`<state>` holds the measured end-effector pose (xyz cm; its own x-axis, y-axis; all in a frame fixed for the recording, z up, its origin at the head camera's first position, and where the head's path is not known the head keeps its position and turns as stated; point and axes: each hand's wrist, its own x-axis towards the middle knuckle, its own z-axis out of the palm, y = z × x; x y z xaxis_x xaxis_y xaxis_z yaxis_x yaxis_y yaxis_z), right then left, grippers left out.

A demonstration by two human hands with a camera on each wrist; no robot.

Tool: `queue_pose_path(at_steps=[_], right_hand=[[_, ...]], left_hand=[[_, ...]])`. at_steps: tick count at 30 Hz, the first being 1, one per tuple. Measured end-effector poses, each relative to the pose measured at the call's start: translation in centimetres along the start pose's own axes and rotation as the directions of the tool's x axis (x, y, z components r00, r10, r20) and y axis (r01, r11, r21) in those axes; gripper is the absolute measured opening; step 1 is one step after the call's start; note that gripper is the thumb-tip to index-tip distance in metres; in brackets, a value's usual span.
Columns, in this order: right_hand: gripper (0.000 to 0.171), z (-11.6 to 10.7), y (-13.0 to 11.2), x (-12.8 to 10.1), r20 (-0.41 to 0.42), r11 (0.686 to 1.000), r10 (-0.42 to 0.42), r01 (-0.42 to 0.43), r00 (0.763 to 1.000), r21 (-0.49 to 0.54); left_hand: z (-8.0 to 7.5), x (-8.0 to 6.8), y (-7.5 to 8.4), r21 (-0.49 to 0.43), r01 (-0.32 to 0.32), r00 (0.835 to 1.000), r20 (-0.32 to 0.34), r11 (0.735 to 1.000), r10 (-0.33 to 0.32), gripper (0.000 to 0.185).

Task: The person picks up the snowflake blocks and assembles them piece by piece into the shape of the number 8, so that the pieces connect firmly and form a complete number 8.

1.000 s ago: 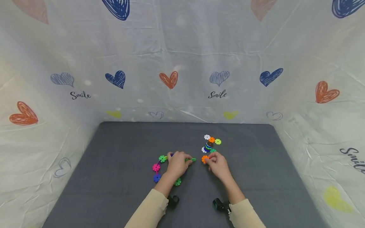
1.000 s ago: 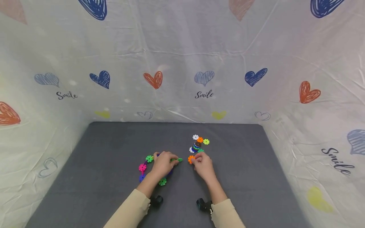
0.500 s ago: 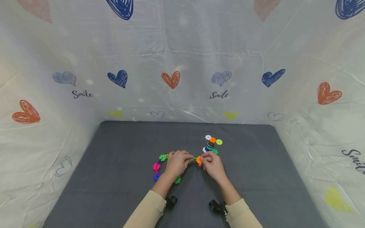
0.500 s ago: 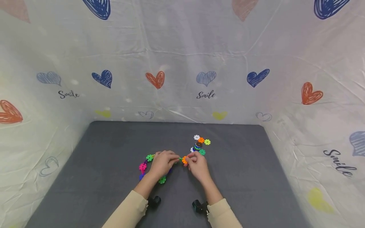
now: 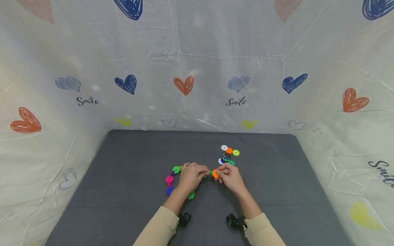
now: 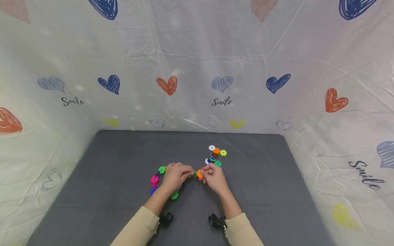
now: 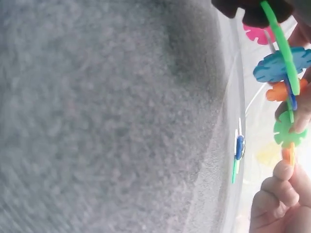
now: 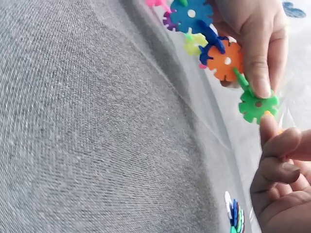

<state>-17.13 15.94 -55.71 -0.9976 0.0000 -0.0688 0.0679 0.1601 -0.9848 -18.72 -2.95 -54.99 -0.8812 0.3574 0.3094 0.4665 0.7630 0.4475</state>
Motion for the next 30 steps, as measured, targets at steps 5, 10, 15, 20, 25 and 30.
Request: queue_pose_path(at_steps=[5,10,15,20,25,30], right_hand=[[0.009,0.8,-0.8,-0.3,-0.057,0.999,-0.05,0.049,0.997,-0.019],[0.007,1.4,-0.8,-0.4,-0.086,0.996,-0.077,0.073,0.993,-0.047],[0.015,0.7,-0.3,0.3,-0.054,0.99,-0.076,0.069,0.996,-0.121],[0.022,-1.4,0.6,1.7,-0.241,0.922,-0.131,0.028,0.962,-0.387],[0.04,-3.7,1.9,3.0,-0.329,0.819,-0.089,-0.119,0.94,-0.561],[0.047,-4.4,2.4,3.5,-0.287,0.769,-0.028,-0.162,0.957,-0.618]], left_hand=[[0.2,0.0,0.1,-0.019,-0.041,0.994,-0.107,0.999,0.039,0.013],[0.1,0.1,0.4,0.005,-0.052,0.989,-0.139,0.999,0.052,0.011],[-0.2,0.2,0.6,0.037,0.033,0.997,-0.065,0.999,-0.03,0.011],[-0.5,0.4,0.6,0.067,0.11,0.993,0.046,0.992,-0.113,0.017],[-0.5,0.6,0.4,0.056,0.15,0.975,0.154,0.987,-0.157,0.036],[-0.3,0.6,0.3,0.05,0.182,0.962,0.196,0.982,-0.188,0.046]])
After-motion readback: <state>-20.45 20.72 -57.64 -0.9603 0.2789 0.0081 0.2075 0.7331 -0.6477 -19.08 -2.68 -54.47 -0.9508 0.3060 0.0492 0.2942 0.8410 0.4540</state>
